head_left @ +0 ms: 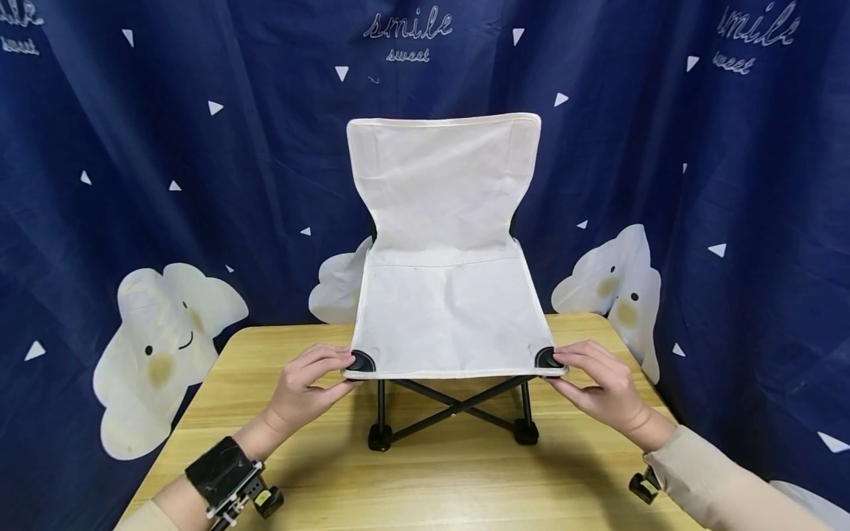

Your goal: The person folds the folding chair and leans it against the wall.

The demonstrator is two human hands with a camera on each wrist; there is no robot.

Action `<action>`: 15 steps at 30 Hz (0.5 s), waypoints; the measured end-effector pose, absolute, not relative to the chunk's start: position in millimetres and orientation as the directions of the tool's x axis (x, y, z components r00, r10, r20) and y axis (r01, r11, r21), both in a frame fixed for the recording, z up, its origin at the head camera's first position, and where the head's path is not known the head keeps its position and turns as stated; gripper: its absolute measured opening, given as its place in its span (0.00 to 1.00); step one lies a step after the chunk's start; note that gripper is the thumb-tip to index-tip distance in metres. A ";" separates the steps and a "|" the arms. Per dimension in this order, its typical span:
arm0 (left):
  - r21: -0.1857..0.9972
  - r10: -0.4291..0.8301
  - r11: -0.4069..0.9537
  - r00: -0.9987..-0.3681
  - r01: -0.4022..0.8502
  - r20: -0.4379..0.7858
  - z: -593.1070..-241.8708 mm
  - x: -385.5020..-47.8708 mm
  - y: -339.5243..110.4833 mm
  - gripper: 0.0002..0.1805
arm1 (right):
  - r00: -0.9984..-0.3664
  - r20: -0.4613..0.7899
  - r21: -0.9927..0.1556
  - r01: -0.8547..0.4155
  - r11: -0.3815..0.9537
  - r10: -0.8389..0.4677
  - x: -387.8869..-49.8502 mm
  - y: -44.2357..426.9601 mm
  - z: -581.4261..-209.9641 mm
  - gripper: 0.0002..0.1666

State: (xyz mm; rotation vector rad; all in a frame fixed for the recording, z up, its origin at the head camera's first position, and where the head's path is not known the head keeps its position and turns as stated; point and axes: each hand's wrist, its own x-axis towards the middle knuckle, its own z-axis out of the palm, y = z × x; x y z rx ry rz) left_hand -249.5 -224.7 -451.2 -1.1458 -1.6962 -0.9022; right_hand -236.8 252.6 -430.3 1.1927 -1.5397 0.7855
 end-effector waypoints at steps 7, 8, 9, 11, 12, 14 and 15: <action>0.094 0.313 0.322 -0.200 0.942 0.929 -448.7 -248.5 -223.9 0.18 | -0.005 0.954 0.094 -0.945 0.314 -0.299 -234.5 248.7 -428.3 0.24; 0.094 0.313 0.326 -0.201 0.941 0.928 -448.4 -248.2 -223.6 0.18 | -0.004 0.955 0.095 -0.944 0.316 -0.298 -234.1 248.1 -428.0 0.25; 0.094 0.313 0.329 -0.202 0.940 0.928 -448.1 -247.9 -223.3 0.17 | -0.003 0.955 0.096 -0.944 0.317 -0.297 -233.9 247.5 -427.6 0.25; 0.093 0.311 0.332 -0.203 0.938 0.928 -447.7 -247.5 -222.7 0.18 | -0.002 0.955 0.098 -0.942 0.320 -0.296 -233.4 247.1 -427.4 0.25; 0.094 0.311 0.333 -0.203 0.938 0.929 -447.4 -247.4 -222.3 0.18 | 0.002 0.956 0.101 -0.942 0.319 -0.295 -233.4 246.9 -427.1 0.25; 0.089 0.311 0.338 -0.200 0.937 0.929 -446.6 -247.7 -221.8 0.18 | 0.010 0.956 0.108 -0.942 0.319 -0.295 -233.9 246.5 -426.5 0.24; 0.085 0.309 0.340 -0.197 0.936 0.930 -446.3 -248.0 -221.6 0.18 | 0.012 0.955 0.111 -0.941 0.319 -0.296 -234.2 246.5 -426.3 0.24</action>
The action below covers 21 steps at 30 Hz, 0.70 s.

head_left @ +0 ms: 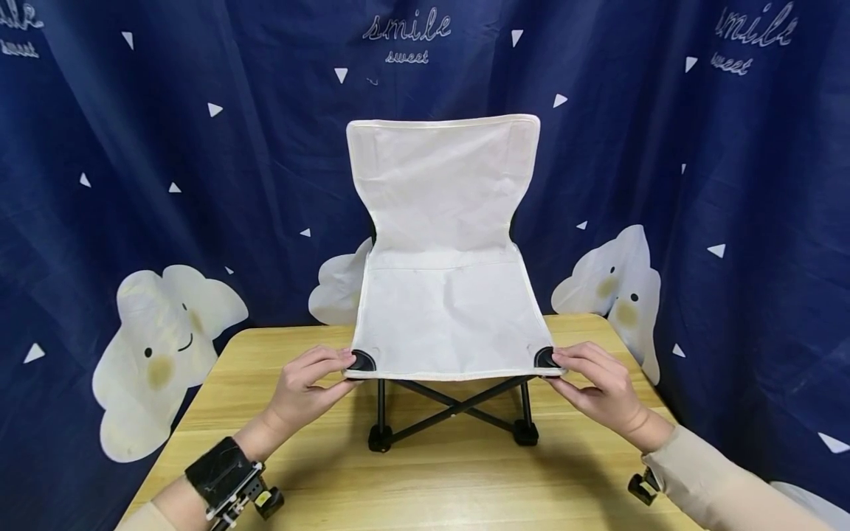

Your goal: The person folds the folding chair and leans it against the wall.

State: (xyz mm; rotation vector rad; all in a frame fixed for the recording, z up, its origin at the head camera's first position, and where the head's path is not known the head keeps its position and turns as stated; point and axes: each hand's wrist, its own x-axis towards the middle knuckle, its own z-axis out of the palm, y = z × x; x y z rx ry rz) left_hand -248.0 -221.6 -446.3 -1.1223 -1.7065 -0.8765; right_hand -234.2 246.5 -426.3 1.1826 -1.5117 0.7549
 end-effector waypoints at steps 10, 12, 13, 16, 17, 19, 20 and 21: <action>0.078 0.304 0.359 -0.195 0.930 0.933 -443.7 -252.3 -218.4 0.19 | 0.011 0.952 0.118 -0.935 0.334 -0.307 -239.7 248.8 -426.9 0.24; 0.083 0.304 0.362 -0.202 0.928 0.931 -442.7 -252.9 -217.6 0.19 | 0.009 0.952 0.118 -0.933 0.340 -0.305 -240.7 248.6 -426.6 0.25; 0.086 0.302 0.361 -0.204 0.929 0.931 -442.3 -253.1 -217.2 0.19 | 0.007 0.952 0.118 -0.931 0.346 -0.306 -241.0 248.6 -426.6 0.25; 0.089 0.299 0.362 -0.207 0.928 0.932 -441.3 -253.6 -216.3 0.19 | 0.006 0.951 0.121 -0.928 0.353 -0.309 -241.8 248.0 -425.7 0.25; 0.090 0.299 0.365 -0.208 0.927 0.931 -440.9 -253.6 -216.1 0.19 | 0.005 0.951 0.121 -0.927 0.355 -0.310 -242.1 247.9 -425.4 0.26; 0.089 0.297 0.369 -0.208 0.925 0.932 -440.6 -254.1 -215.7 0.19 | 0.002 0.950 0.120 -0.925 0.360 -0.313 -242.6 247.6 -424.6 0.26; 0.088 0.296 0.373 -0.208 0.924 0.932 -440.5 -254.4 -215.6 0.19 | 0.000 0.949 0.120 -0.925 0.361 -0.314 -242.9 247.4 -424.1 0.26; 0.087 0.295 0.374 -0.207 0.923 0.933 -440.3 -254.6 -215.6 0.19 | -0.001 0.949 0.120 -0.924 0.362 -0.315 -243.1 247.2 -423.8 0.26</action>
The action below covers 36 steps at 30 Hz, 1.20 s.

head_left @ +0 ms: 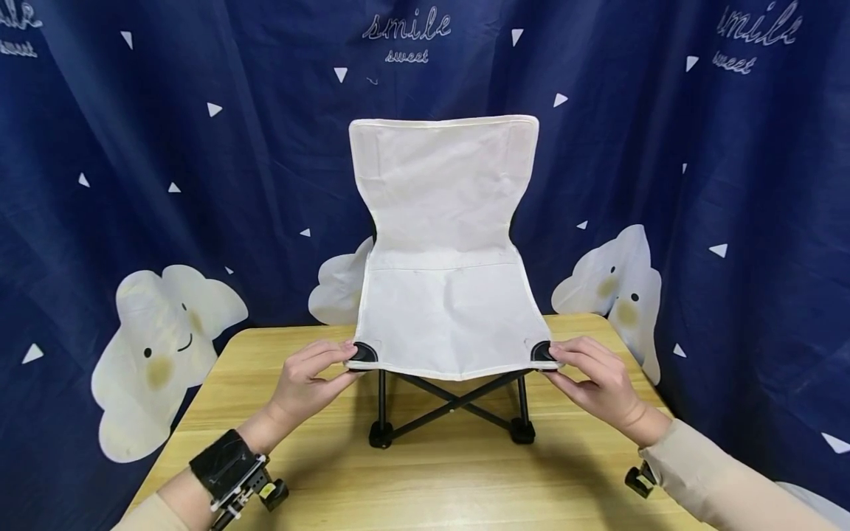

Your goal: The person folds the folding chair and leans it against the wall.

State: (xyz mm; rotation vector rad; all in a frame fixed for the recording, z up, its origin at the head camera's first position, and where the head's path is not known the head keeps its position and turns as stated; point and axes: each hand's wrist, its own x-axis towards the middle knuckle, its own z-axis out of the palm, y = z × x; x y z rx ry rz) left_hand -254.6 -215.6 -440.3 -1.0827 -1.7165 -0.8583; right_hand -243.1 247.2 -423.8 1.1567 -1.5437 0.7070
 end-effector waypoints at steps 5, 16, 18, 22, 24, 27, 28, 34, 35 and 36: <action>0.079 0.294 0.376 -0.200 0.923 0.935 -439.8 -254.5 -216.7 0.19 | 0.007 0.948 0.125 -0.928 0.351 -0.319 -244.2 244.6 -422.4 0.25; 0.069 0.305 0.387 -0.198 0.919 0.932 -439.0 -253.8 -220.8 0.19 | 0.020 0.947 0.136 -0.929 0.345 -0.319 -249.0 239.8 -424.6 0.24; 0.072 0.307 0.388 -0.203 0.919 0.930 -438.6 -253.6 -220.6 0.19 | 0.017 0.948 0.133 -0.929 0.346 -0.319 -249.8 240.2 -424.9 0.24; 0.075 0.305 0.391 -0.206 0.917 0.930 -437.6 -254.1 -219.1 0.19 | 0.007 0.948 0.128 -0.925 0.358 -0.320 -251.2 241.5 -425.3 0.25; 0.074 0.301 0.391 -0.203 0.917 0.932 -436.6 -254.7 -218.2 0.19 | 0.003 0.948 0.126 -0.922 0.366 -0.319 -251.9 241.9 -424.9 0.25; 0.073 0.299 0.389 -0.201 0.918 0.933 -434.6 -255.5 -217.6 0.19 | 0.001 0.947 0.127 -0.919 0.372 -0.321 -252.8 241.9 -423.8 0.24; 0.072 0.301 0.389 -0.201 0.918 0.932 -433.7 -255.6 -217.5 0.19 | 0.001 0.947 0.128 -0.919 0.373 -0.321 -253.1 241.8 -423.4 0.24; 0.080 0.309 0.383 -0.210 0.920 0.928 -430.6 -256.0 -217.5 0.19 | 0.012 0.946 0.140 -0.917 0.373 -0.325 -254.0 240.3 -421.1 0.25; 0.082 0.310 0.381 -0.211 0.921 0.927 -430.2 -256.1 -217.5 0.19 | 0.014 0.945 0.142 -0.917 0.373 -0.327 -254.1 240.0 -420.6 0.25; 0.083 0.311 0.381 -0.212 0.921 0.926 -429.8 -256.1 -217.6 0.19 | 0.016 0.944 0.145 -0.916 0.373 -0.328 -254.3 239.6 -420.2 0.25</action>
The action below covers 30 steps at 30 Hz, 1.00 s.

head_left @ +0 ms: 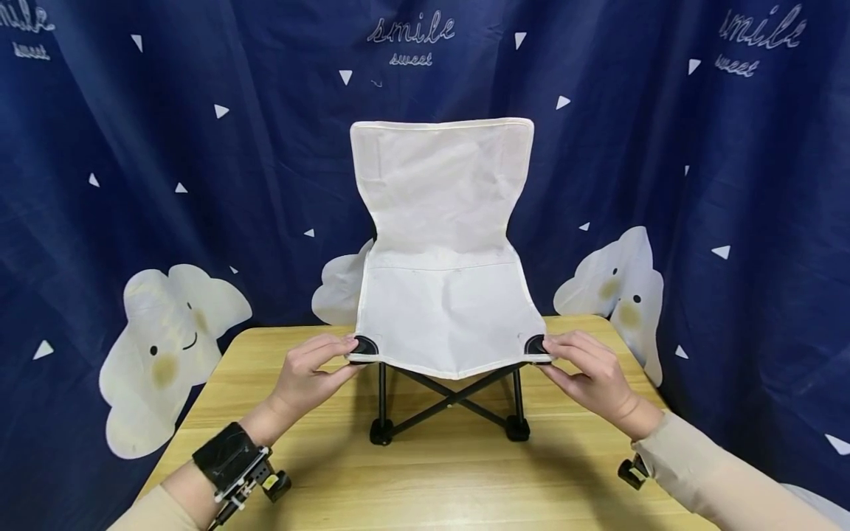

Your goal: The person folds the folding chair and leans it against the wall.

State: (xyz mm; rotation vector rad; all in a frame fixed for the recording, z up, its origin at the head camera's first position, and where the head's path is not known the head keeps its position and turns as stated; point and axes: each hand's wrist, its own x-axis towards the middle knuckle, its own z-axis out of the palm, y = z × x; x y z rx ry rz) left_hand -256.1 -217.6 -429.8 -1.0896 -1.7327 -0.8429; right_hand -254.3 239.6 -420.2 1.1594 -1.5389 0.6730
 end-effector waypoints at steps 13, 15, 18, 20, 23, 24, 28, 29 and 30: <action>0.109 0.305 0.371 -0.232 0.922 0.923 -429.0 -257.2 -216.8 0.18 | 0.010 0.946 0.141 -0.912 0.385 -0.323 -256.0 237.0 -418.1 0.25; 0.109 0.305 0.377 -0.234 0.920 0.923 -428.5 -257.4 -216.4 0.16 | 0.008 0.947 0.140 -0.910 0.391 -0.322 -256.1 236.6 -417.8 0.25; 0.105 0.305 0.378 -0.231 0.920 0.924 -427.6 -257.6 -215.7 0.11 | 0.009 0.947 0.143 -0.908 0.395 -0.322 -256.4 236.0 -417.1 0.25; 0.095 0.306 0.381 -0.222 0.920 0.926 -427.0 -257.9 -215.2 0.11 | 0.016 0.947 0.148 -0.909 0.391 -0.322 -256.9 235.4 -416.4 0.25; 0.093 0.308 0.384 -0.222 0.919 0.925 -425.1 -258.7 -214.2 0.12 | 0.022 0.947 0.153 -0.909 0.388 -0.322 -258.2 234.7 -414.9 0.24; 0.094 0.309 0.386 -0.225 0.918 0.924 -424.5 -259.1 -214.0 0.12 | 0.023 0.947 0.154 -0.909 0.388 -0.322 -258.8 234.5 -414.4 0.24; 0.102 0.317 0.383 -0.235 0.918 0.919 -421.7 -261.2 -213.5 0.13 | 0.017 0.946 0.151 -0.906 0.394 -0.322 -260.6 234.0 -412.8 0.24; 0.103 0.319 0.384 -0.236 0.918 0.918 -421.1 -261.5 -213.5 0.13 | 0.016 0.946 0.151 -0.906 0.396 -0.324 -260.9 233.9 -412.7 0.24; 0.101 0.323 0.384 -0.236 0.918 0.916 -420.5 -261.7 -213.2 0.11 | 0.015 0.946 0.150 -0.905 0.397 -0.325 -261.1 233.8 -412.7 0.24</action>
